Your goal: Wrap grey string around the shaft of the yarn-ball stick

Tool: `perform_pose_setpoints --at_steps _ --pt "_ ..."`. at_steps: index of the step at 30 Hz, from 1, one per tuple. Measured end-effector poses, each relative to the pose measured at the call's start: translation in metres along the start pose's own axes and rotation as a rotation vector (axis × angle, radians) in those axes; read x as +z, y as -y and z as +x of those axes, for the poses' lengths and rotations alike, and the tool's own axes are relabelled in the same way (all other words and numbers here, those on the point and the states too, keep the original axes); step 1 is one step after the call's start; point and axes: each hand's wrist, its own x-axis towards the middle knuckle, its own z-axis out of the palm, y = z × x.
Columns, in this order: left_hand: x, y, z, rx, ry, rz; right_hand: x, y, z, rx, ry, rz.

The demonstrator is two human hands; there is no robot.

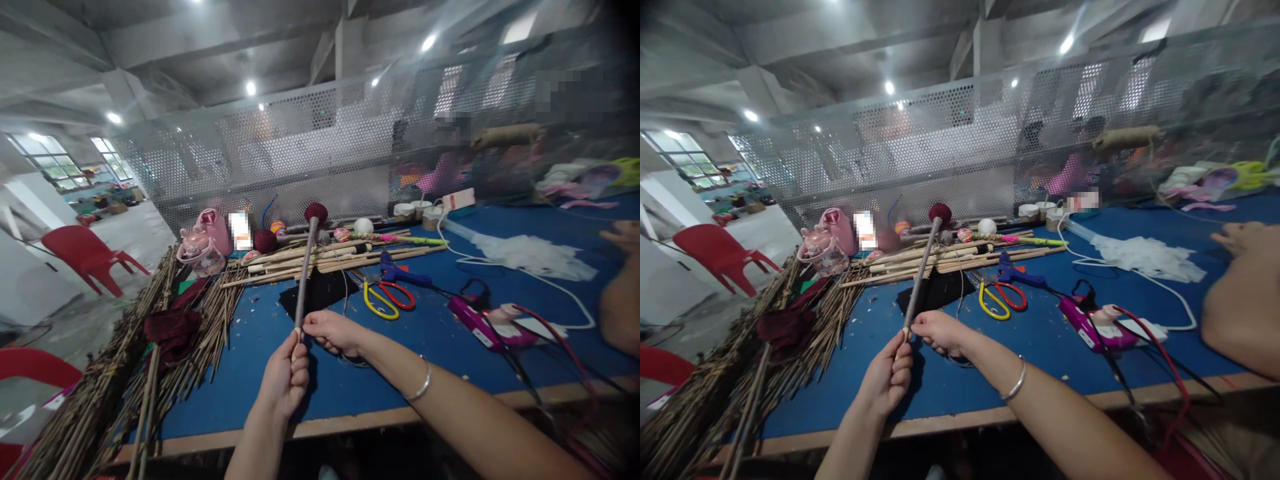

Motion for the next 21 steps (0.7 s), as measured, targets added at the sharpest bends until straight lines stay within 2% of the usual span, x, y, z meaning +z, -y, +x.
perform_pose_setpoints --at_steps 3,5,7,10,11,12,14,17,21 --pt "0.003 0.001 -0.003 -0.107 0.135 -0.175 -0.005 -0.001 0.001 -0.015 0.068 0.104" --pt "0.005 0.004 -0.005 -0.088 0.112 -0.095 -0.006 -0.001 0.001 -0.011 0.1 0.149" --pt "0.004 0.007 -0.006 0.01 0.015 0.175 -0.005 0.001 0.0 0.002 0.089 0.132" --pt "-0.003 0.005 -0.007 0.372 -0.139 0.734 0.0 0.002 0.0 -0.015 0.011 0.042" --pt "-0.006 0.004 -0.006 0.46 -0.153 0.883 0.001 0.001 0.0 -0.027 -0.015 0.012" --pt "-0.009 0.003 -0.006 0.492 -0.147 0.995 0.002 0.001 0.0 -0.038 -0.036 -0.016" --pt "-0.012 0.002 -0.005 0.433 -0.09 1.076 0.003 0.0 0.001 -0.049 -0.07 -0.058" --pt "-0.01 0.004 -0.005 0.276 -0.019 0.877 0.001 0.001 0.001 -0.036 -0.065 -0.015" --pt "-0.003 0.01 -0.013 0.079 0.052 0.374 -0.004 0.007 -0.004 -0.023 0.141 0.202"
